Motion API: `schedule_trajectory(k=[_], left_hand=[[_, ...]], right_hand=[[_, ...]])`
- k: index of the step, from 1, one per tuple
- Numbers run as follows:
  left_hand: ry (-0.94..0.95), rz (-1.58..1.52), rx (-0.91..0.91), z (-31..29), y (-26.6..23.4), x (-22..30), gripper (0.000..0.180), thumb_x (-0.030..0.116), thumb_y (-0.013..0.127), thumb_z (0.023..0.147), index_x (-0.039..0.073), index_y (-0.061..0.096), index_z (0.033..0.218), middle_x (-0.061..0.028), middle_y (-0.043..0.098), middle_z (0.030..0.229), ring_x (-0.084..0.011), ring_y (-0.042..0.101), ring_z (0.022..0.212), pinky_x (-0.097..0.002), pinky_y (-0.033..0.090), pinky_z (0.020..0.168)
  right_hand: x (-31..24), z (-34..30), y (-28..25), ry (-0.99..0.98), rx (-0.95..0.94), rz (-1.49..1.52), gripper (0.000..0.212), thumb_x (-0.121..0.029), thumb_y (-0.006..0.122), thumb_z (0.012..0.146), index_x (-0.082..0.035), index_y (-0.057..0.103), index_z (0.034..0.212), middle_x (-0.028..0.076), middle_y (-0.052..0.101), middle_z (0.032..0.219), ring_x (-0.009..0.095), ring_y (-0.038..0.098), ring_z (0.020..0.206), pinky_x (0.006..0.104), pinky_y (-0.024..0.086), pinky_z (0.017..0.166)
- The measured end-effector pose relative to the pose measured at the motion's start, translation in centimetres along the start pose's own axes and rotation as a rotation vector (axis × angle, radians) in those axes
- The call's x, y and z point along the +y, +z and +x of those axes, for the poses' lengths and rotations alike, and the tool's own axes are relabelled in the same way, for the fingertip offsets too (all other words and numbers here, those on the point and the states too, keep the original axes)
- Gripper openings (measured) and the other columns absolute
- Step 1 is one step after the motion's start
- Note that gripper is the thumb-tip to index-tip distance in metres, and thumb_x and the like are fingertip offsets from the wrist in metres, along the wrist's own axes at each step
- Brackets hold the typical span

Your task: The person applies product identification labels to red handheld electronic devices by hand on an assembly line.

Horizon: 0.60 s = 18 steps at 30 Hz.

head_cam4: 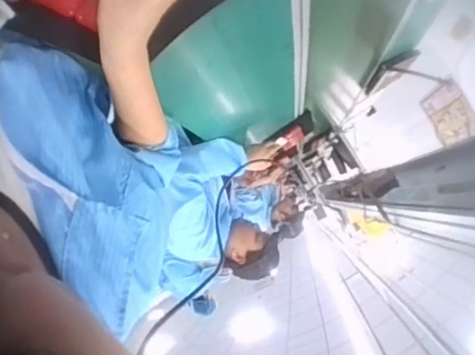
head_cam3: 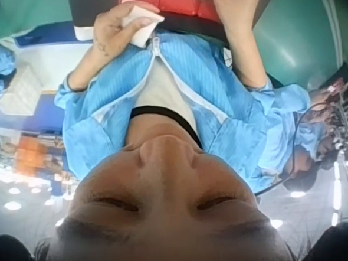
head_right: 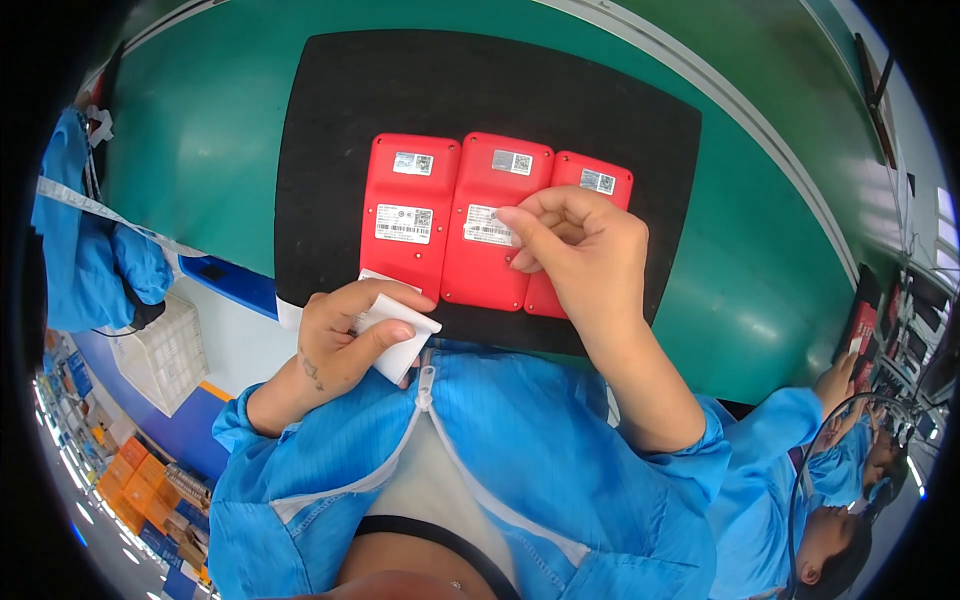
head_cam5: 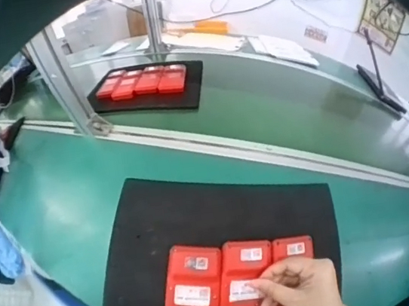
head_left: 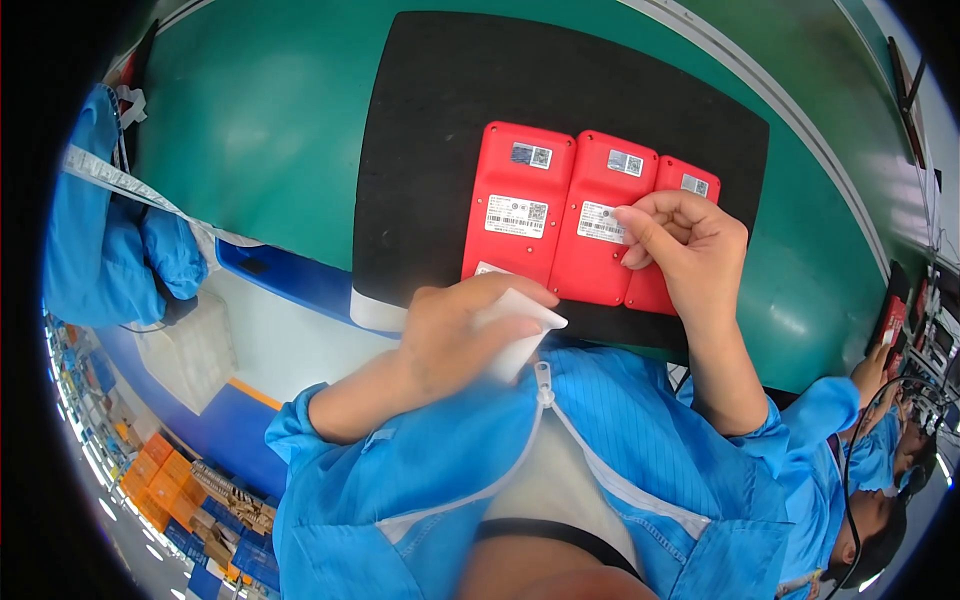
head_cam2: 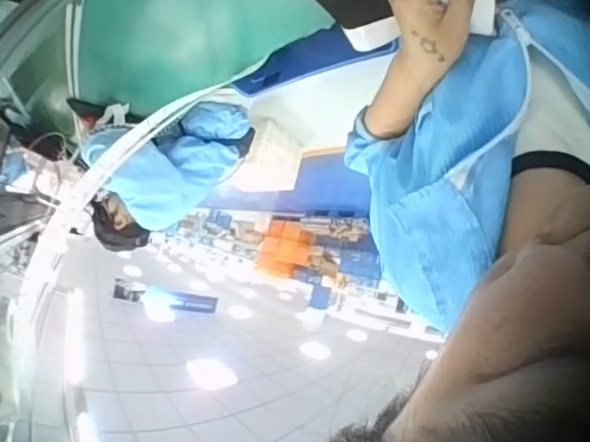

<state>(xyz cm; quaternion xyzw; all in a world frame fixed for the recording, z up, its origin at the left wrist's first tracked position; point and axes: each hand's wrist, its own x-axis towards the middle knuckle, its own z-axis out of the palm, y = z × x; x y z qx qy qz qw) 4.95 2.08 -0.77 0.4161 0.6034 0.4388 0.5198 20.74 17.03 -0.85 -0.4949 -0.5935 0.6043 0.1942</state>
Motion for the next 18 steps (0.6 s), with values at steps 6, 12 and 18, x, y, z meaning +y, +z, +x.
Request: schedule_trajectory(k=[6,12,18], left_hand=[[-0.173,-0.220,-0.074,0.3,0.0,0.4,0.014,0.011,0.054,0.086,0.004,0.052,0.099,-0.0088,0.064,0.077,-0.0163,0.065,0.067,-0.0253,0.050,0.058],[-0.202,-0.278,-0.055,0.5,0.3,0.5,0.012,0.012,0.053,0.087,0.003,0.053,0.095,-0.0084,0.064,0.070,-0.0144,0.064,0.060,-0.0234,0.049,0.054],[-0.170,-0.144,0.070,0.3,1.2,0.8,0.016,0.014,0.055,0.087,0.000,0.059,0.084,-0.0084,0.064,0.068,-0.0128,0.063,0.055,-0.0228,0.048,0.049]], right_hand=[[0.2,-0.1,-0.3,-0.032,-0.014,0.015,0.009,-0.001,0.065,0.077,0.006,0.061,0.080,0.007,0.060,0.063,0.008,0.057,0.052,0.0171,0.046,0.047],[0.1,0.2,-0.1,-0.031,-0.003,-0.110,0.013,-0.009,0.067,0.077,0.003,0.060,0.075,0.007,0.061,0.062,0.012,0.061,0.053,0.0229,0.050,0.050],[-1.2,0.1,-0.5,-0.345,0.062,-0.985,0.025,-0.021,0.072,0.071,-0.004,0.053,0.068,0.008,0.054,0.054,0.021,0.059,0.050,0.0306,0.045,0.046]])
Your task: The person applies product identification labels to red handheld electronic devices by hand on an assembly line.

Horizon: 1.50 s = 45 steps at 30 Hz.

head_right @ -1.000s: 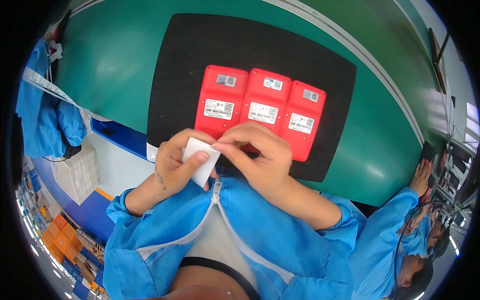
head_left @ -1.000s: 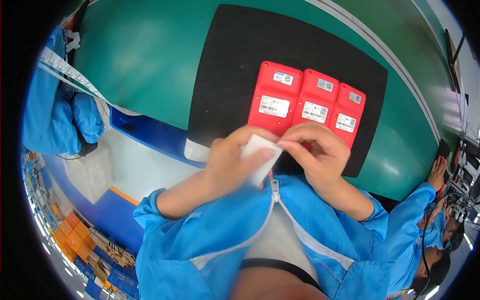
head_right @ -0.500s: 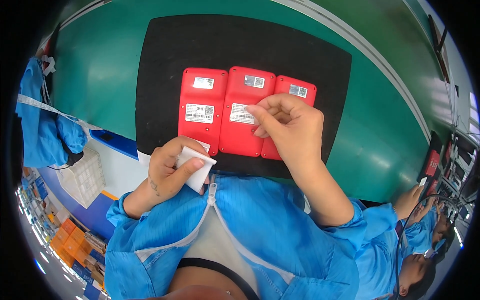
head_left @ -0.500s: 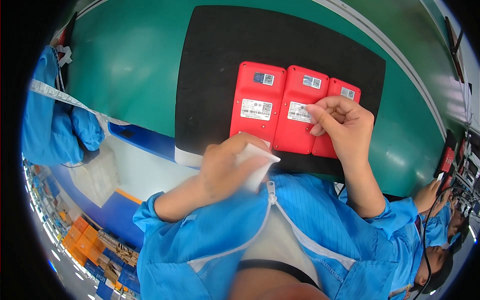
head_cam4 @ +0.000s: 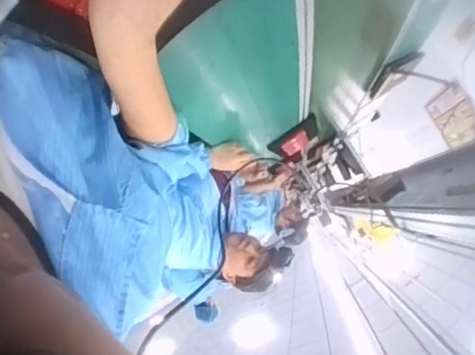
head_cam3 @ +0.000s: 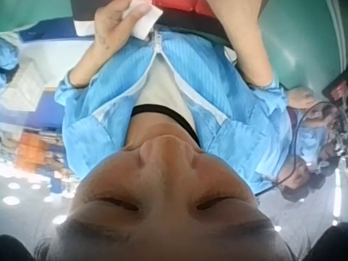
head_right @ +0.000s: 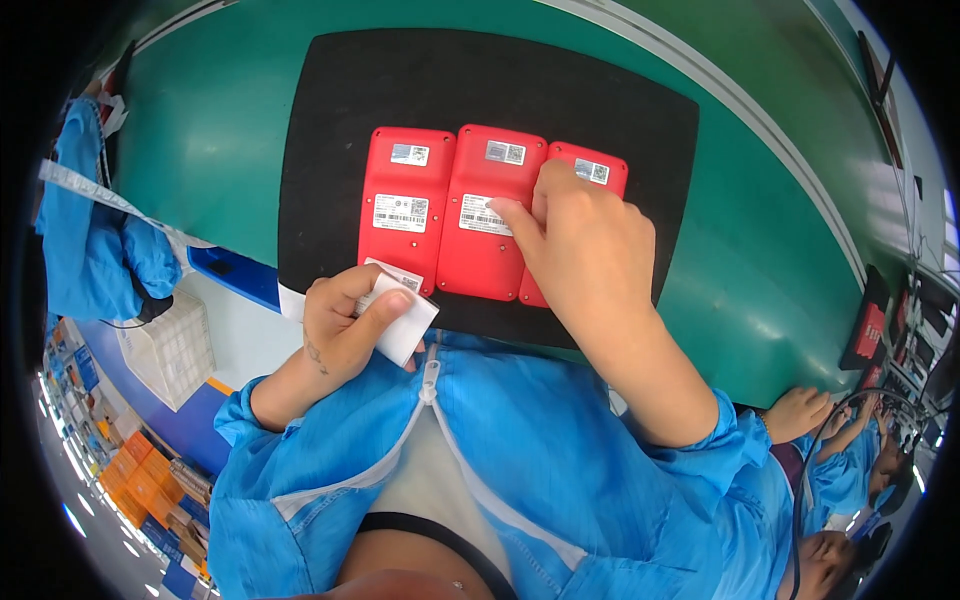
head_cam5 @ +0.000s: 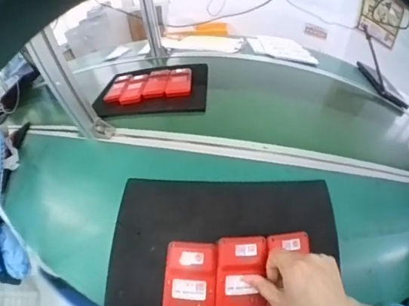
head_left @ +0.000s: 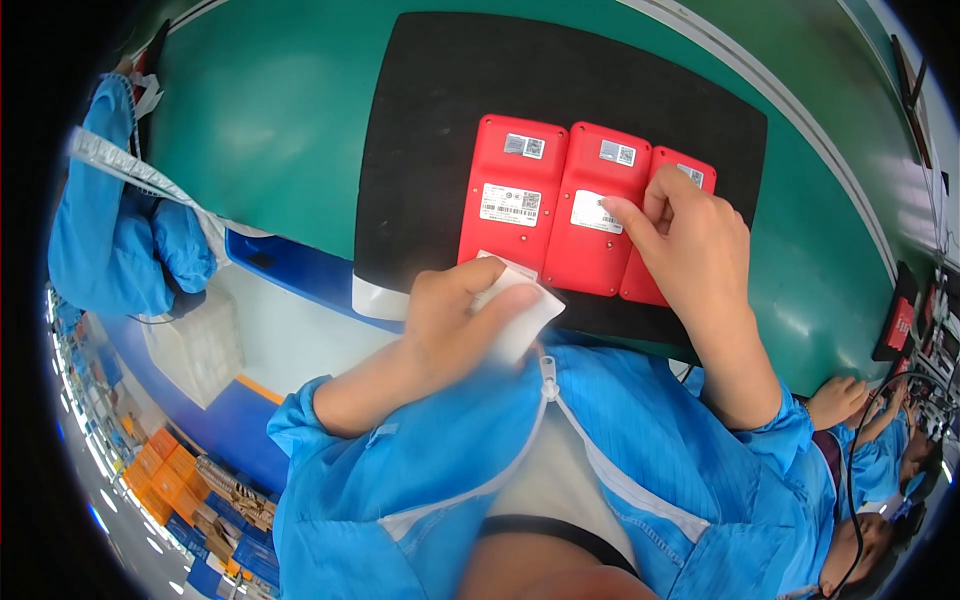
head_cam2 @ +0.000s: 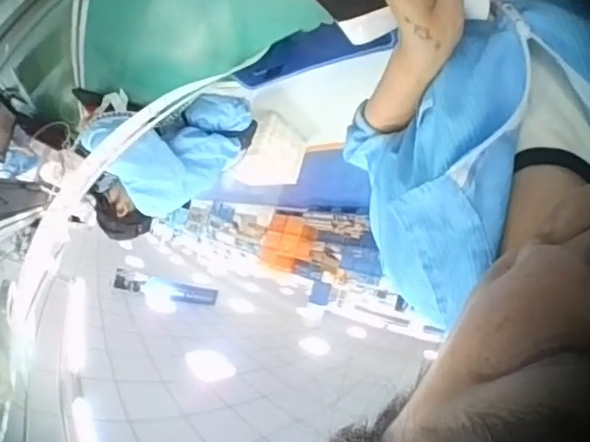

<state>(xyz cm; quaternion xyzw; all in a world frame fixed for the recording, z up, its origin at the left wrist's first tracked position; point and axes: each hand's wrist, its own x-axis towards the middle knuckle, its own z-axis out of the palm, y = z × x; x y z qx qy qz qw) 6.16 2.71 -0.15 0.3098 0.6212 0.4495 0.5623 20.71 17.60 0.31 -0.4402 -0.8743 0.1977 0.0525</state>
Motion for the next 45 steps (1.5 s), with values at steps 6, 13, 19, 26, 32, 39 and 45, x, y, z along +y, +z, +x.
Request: schedule_trajectory(k=[6,13,19,26,32,39,45], left_hand=[[-0.069,-0.167,0.013,0.1,1.1,0.2,0.015,0.014,0.055,0.086,0.000,0.060,0.086,-0.0087,0.064,0.068,-0.0121,0.062,0.055,-0.0225,0.048,0.047],[-0.095,0.079,-0.069,0.2,2.0,0.1,0.016,0.012,0.062,0.080,0.001,0.062,0.091,-0.0083,0.066,0.073,-0.0137,0.064,0.061,-0.0238,0.050,0.056],[0.065,0.144,-0.074,0.4,1.6,-0.4,0.014,0.012,0.063,0.079,0.001,0.064,0.089,-0.0074,0.066,0.073,-0.0144,0.065,0.063,-0.0237,0.050,0.056],[0.060,0.154,-0.070,0.8,2.0,-0.3,0.014,0.010,0.063,0.079,0.002,0.064,0.089,-0.0081,0.066,0.076,-0.0152,0.065,0.066,-0.0238,0.049,0.057],[0.068,0.151,-0.061,0.8,2.2,-0.2,0.013,0.010,0.063,0.079,0.001,0.064,0.089,-0.0080,0.066,0.077,-0.0156,0.064,0.066,-0.0236,0.049,0.058],[0.057,0.009,0.001,-2.6,-1.6,-0.8,0.016,0.009,0.062,0.079,-0.002,0.061,0.090,-0.0110,0.065,0.075,-0.0164,0.063,0.058,-0.0237,0.049,0.051],[0.467,-0.079,0.740,-11.9,-12.2,-0.7,0.021,0.020,0.055,0.087,0.000,0.050,0.092,-0.0080,0.053,0.055,-0.0134,0.048,0.036,-0.0206,0.038,0.034]], right_hand=[[-0.7,-4.1,2.1,0.003,-0.312,1.466,0.019,-0.004,0.069,0.075,-0.002,0.057,0.090,0.001,0.058,0.074,0.004,0.054,0.065,0.0174,0.043,0.057],[2.2,-4.5,1.1,0.026,0.272,1.175,0.005,0.000,0.064,0.078,0.002,0.061,0.081,0.007,0.062,0.073,0.009,0.060,0.067,0.0203,0.048,0.059],[5.6,-1.7,-0.1,0.312,-0.018,1.072,0.008,-0.003,0.066,0.077,0.003,0.060,0.079,0.006,0.061,0.064,0.008,0.058,0.054,0.0187,0.047,0.049],[6.1,-1.9,0.1,0.328,-0.029,1.025,0.010,-0.004,0.067,0.077,0.003,0.060,0.078,0.005,0.060,0.063,0.007,0.056,0.053,0.0188,0.046,0.047],[6.1,-2.1,0.1,0.313,-0.021,0.990,0.011,-0.005,0.068,0.077,0.003,0.060,0.078,0.005,0.060,0.063,0.006,0.056,0.054,0.0183,0.046,0.048],[4.5,-1.0,-1.1,0.161,-0.084,0.178,0.023,-0.020,0.068,0.076,0.000,0.056,0.073,0.012,0.060,0.064,0.022,0.060,0.055,0.0300,0.050,0.054],[0.7,2.0,-0.8,-0.503,0.239,-0.129,0.021,-0.022,0.065,0.073,-0.005,0.058,0.084,0.010,0.058,0.094,0.023,0.055,0.093,0.0328,0.048,0.071]])
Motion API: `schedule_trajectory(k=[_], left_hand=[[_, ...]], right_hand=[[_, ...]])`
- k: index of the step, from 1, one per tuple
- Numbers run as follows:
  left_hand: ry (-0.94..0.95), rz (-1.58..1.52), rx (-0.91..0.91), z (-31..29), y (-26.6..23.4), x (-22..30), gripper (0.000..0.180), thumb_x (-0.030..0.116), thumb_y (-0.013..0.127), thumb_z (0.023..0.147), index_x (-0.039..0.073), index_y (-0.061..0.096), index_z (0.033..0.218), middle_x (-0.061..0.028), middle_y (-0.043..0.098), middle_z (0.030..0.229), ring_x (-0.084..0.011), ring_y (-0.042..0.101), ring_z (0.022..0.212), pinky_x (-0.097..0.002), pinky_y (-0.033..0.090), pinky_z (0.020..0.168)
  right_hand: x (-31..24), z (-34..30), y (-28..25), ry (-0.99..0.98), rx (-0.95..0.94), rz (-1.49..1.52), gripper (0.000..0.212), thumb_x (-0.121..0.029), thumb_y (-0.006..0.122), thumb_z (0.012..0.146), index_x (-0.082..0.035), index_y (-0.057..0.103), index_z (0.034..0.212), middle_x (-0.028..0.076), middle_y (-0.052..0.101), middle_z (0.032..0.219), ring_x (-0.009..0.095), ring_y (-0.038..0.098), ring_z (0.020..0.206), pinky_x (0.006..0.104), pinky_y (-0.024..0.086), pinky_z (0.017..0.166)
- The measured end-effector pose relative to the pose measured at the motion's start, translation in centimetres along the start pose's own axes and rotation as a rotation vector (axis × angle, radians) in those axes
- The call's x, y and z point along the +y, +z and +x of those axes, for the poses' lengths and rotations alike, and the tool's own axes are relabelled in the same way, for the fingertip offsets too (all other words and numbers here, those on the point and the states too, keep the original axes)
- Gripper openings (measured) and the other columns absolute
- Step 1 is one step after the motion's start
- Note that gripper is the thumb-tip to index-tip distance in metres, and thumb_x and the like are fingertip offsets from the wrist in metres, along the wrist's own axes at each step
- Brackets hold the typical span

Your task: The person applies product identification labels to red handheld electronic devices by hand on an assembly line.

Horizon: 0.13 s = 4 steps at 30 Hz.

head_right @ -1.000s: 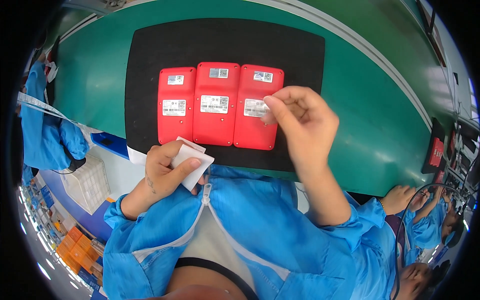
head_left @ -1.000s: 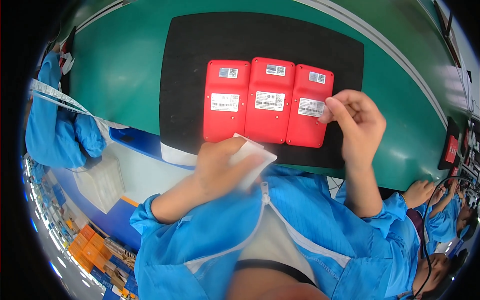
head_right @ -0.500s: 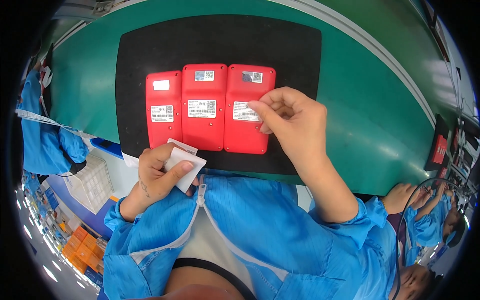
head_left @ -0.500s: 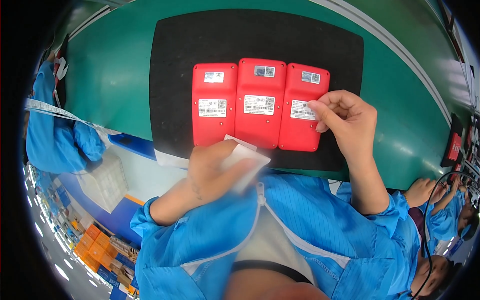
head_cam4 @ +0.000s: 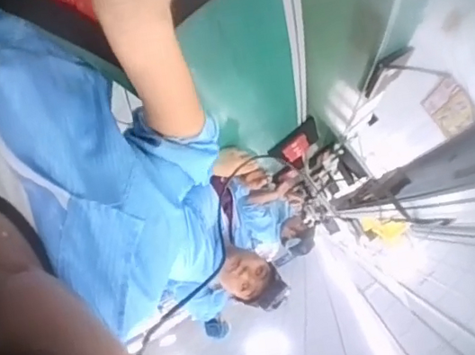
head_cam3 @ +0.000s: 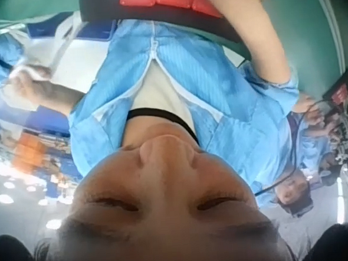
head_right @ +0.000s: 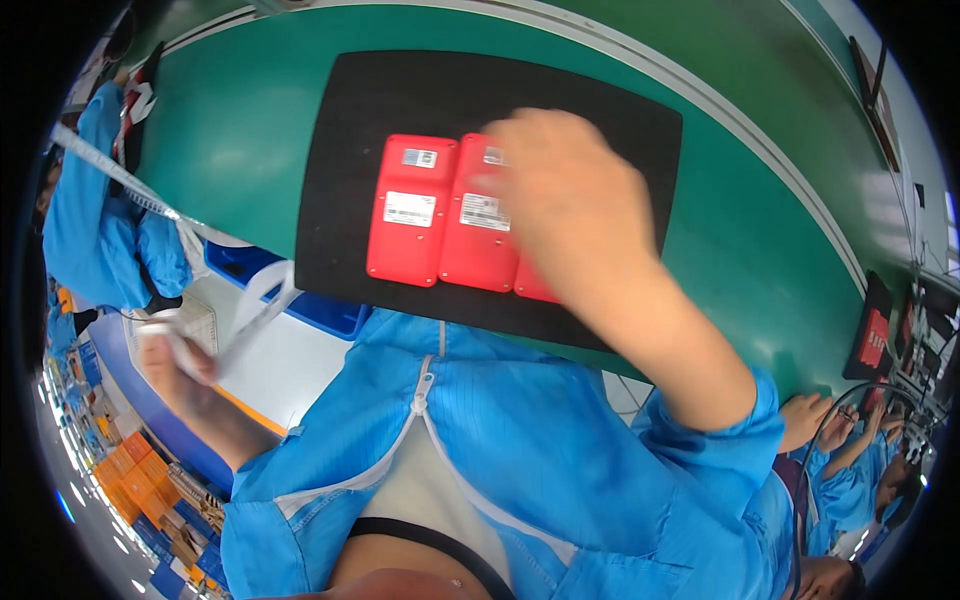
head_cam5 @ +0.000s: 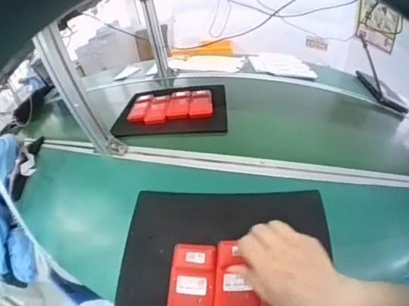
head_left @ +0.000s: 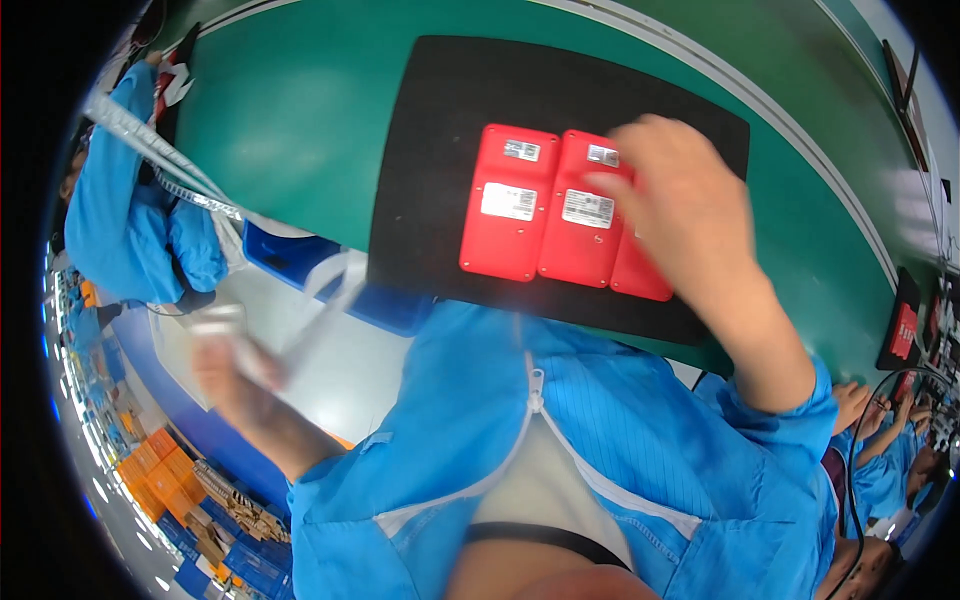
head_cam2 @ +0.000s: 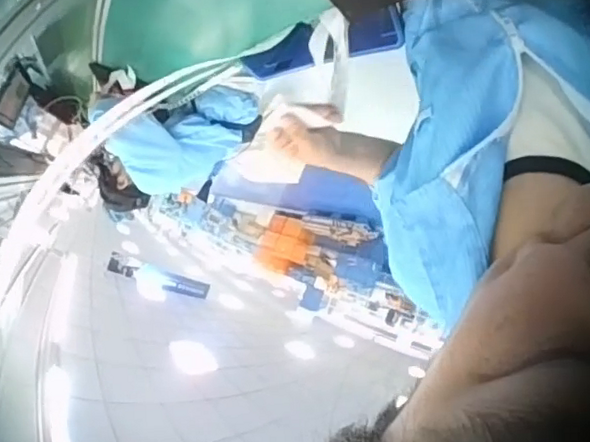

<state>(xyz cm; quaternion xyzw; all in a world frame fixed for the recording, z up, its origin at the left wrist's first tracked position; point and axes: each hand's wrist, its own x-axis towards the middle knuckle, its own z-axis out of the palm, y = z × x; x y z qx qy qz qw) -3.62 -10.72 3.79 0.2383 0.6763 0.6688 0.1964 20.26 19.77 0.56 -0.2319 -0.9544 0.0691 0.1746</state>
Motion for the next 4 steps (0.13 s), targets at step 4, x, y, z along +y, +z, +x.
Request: schedule_trajectory(k=[4], left_hand=[[0.342,-0.038,0.627,0.3,-6.2,2.5,0.041,0.034,0.059,0.084,-0.001,0.047,0.101,-0.0063,0.056,0.058,-0.0123,0.051,0.042,-0.0138,0.038,0.042]], right_hand=[[-7.7,6.3,7.1,-0.548,-0.043,0.461,0.032,-0.022,0.064,0.075,-0.007,0.057,0.102,0.009,0.053,0.111,0.024,0.046,0.111,0.0404,0.036,0.092]])
